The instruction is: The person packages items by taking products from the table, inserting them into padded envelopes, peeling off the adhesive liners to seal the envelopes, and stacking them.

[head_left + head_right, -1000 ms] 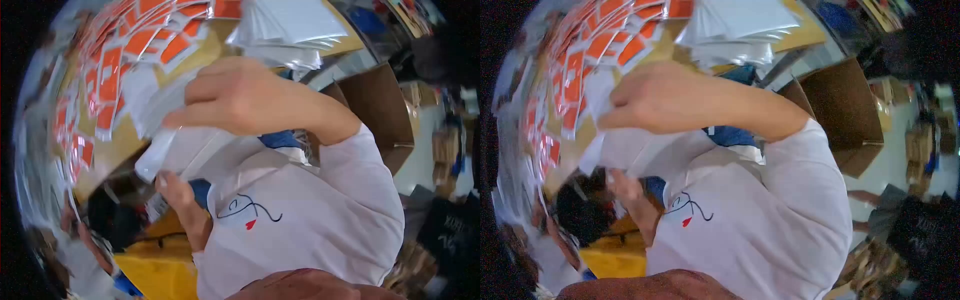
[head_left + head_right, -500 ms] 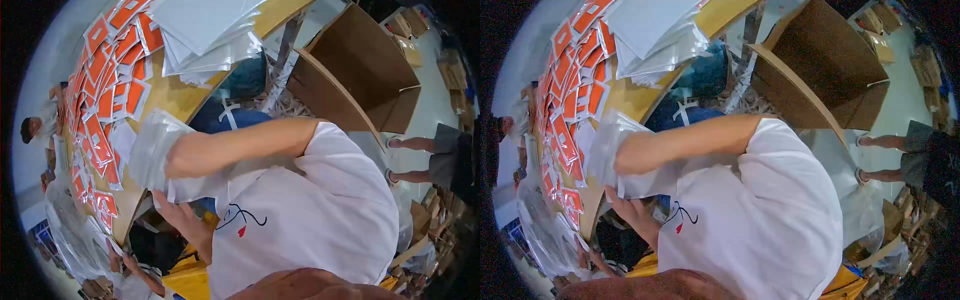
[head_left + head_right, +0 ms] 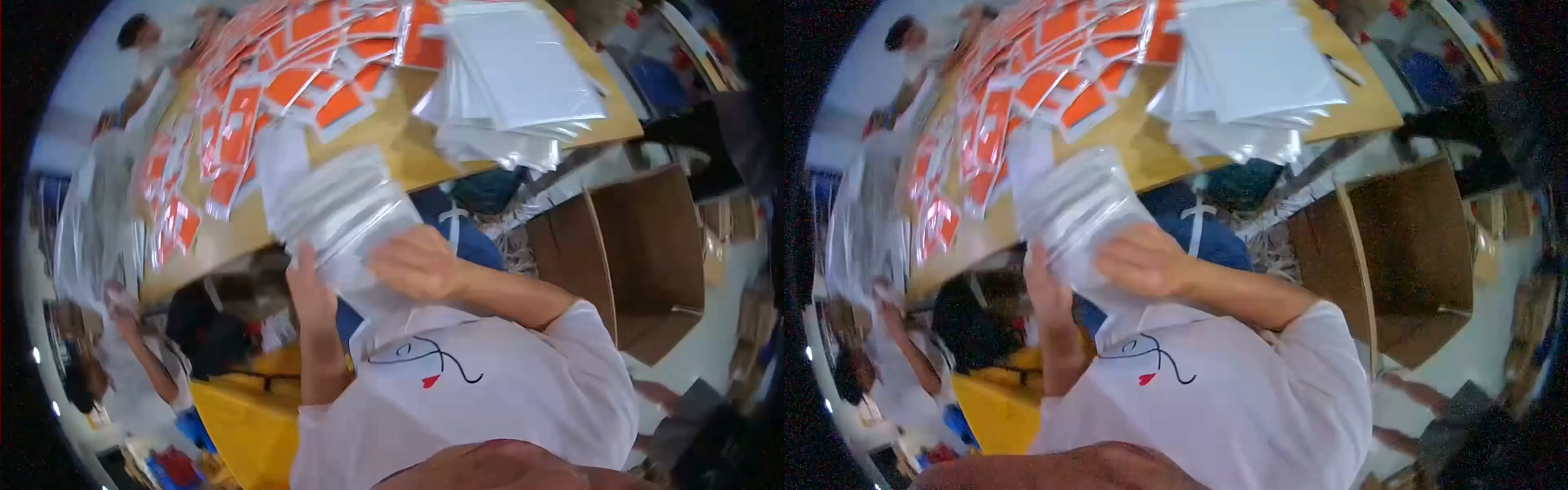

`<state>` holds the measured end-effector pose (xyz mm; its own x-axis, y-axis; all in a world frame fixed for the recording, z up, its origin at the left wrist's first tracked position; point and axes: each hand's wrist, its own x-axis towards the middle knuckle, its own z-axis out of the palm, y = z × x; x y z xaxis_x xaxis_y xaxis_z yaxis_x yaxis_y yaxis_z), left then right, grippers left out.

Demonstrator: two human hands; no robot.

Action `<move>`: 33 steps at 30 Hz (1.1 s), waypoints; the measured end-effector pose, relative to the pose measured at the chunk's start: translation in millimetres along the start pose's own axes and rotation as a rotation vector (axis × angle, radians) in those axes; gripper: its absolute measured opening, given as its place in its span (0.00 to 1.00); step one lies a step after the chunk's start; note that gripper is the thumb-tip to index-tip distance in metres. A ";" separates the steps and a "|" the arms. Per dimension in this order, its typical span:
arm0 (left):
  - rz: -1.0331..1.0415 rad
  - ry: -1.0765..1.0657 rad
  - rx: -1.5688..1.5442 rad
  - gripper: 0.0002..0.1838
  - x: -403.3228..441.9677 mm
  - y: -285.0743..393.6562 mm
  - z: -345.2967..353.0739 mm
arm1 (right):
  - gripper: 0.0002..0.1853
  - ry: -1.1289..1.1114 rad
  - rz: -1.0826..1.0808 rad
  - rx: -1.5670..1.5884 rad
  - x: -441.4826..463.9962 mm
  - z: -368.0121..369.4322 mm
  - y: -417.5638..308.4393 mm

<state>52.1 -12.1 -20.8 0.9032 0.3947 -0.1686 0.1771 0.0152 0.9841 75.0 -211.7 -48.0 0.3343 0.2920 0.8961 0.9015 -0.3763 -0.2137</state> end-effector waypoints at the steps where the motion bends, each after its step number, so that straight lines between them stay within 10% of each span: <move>1: -0.026 -0.004 -0.058 0.22 -1.1 -2.6 2.2 | 0.14 -0.087 0.072 0.042 -5.0 5.9 -0.2; 21: -0.054 -0.260 -0.180 0.19 -1.6 6.0 -4.5 | 0.23 -0.468 0.120 -0.108 35.5 20.6 -11.2; 30: 0.194 -0.447 -0.057 0.13 3.7 -5.3 -14.2 | 0.17 -1.107 0.509 0.097 71.9 14.9 3.8; 33: 0.139 -0.384 -0.110 0.13 4.6 -8.9 -11.9 | 0.16 -0.777 0.427 0.169 67.3 18.3 2.5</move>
<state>50.0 0.5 -29.7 0.9993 0.0290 -0.0223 0.0195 0.0921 0.9956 104.8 -176.9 4.6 0.6861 0.6919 0.2247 0.6659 -0.4729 -0.5770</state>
